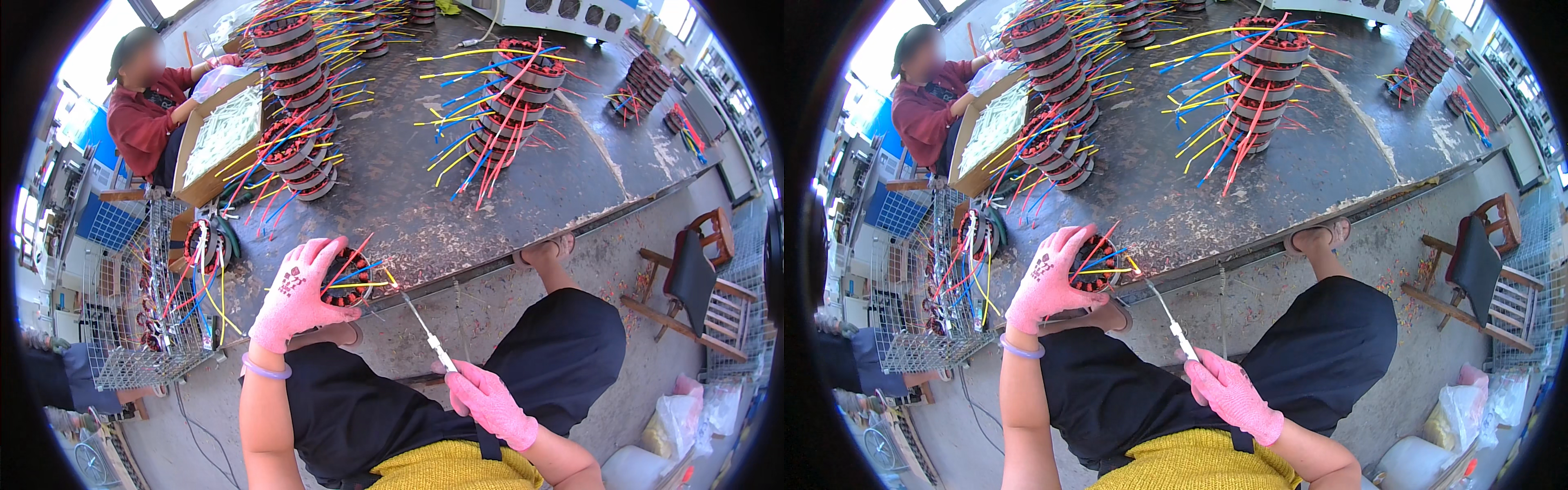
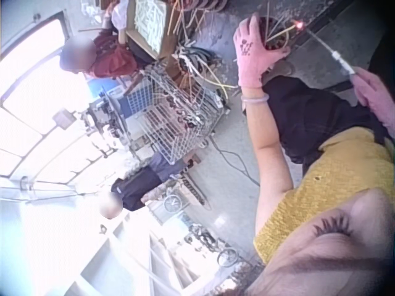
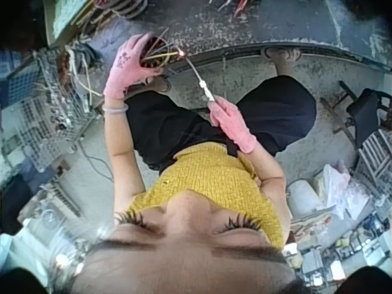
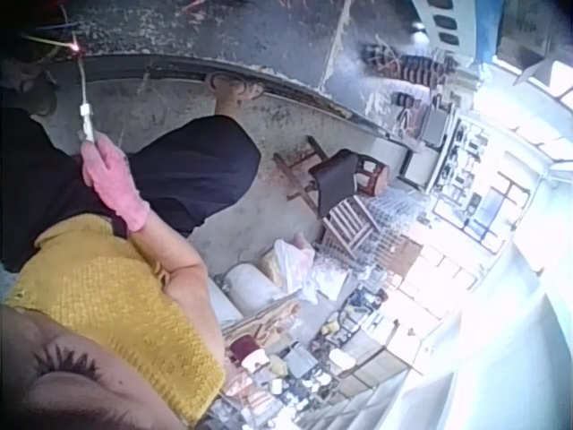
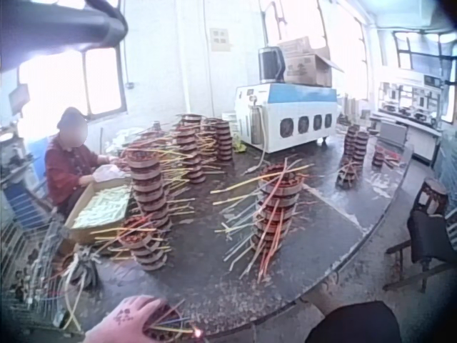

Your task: The person uses a small lighter to heat and fuse the ends of various colored wires on a component.

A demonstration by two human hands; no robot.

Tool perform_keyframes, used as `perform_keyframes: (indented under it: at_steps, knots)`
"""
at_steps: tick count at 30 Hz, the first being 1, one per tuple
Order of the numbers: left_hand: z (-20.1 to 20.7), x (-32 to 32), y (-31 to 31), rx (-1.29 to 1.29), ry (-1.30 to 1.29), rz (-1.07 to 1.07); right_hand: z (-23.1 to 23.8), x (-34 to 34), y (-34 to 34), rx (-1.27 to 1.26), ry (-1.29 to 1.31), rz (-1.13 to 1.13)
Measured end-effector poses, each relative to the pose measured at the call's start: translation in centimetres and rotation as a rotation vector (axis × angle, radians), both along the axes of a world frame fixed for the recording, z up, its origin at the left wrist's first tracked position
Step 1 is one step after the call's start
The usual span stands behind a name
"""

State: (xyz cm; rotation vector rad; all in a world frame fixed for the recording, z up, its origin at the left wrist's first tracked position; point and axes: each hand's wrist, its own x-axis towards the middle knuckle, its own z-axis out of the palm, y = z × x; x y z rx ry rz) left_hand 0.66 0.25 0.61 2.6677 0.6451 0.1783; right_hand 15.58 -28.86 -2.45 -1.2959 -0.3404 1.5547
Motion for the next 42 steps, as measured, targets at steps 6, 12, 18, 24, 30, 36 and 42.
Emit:
perform_keyframes:
  at_steps: [6,12,18,24,30,36,42]
  knots:
    - [0.06,0.02,-0.10,0.001,0.001,0.012,0.12,-0.10,0.16,-0.010,-0.023,0.004]
    - [0.09,0.11,-0.16,0.049,-0.025,-0.014,0.02,-0.07,0.22,-0.014,-0.070,0.022]
    - [0.05,0.08,-0.18,0.043,-0.032,-0.013,-0.35,0.03,0.06,-0.002,-0.064,0.032]
    - [-0.18,-0.04,-0.13,0.031,-0.055,-0.007,0.42,-0.03,0.26,-0.008,-0.019,-0.001]
    - [-0.17,-0.06,-0.10,0.031,-0.041,0.011,0.13,-0.05,-0.04,-0.006,0.006,-0.028]
    - [-0.13,-0.12,-0.03,0.039,-0.045,0.005,0.34,-0.13,0.24,-0.013,0.021,-0.010]
    - [-0.23,-0.12,-0.03,0.042,-0.055,0.000,-0.02,-0.03,0.15,-0.013,-0.049,0.022]
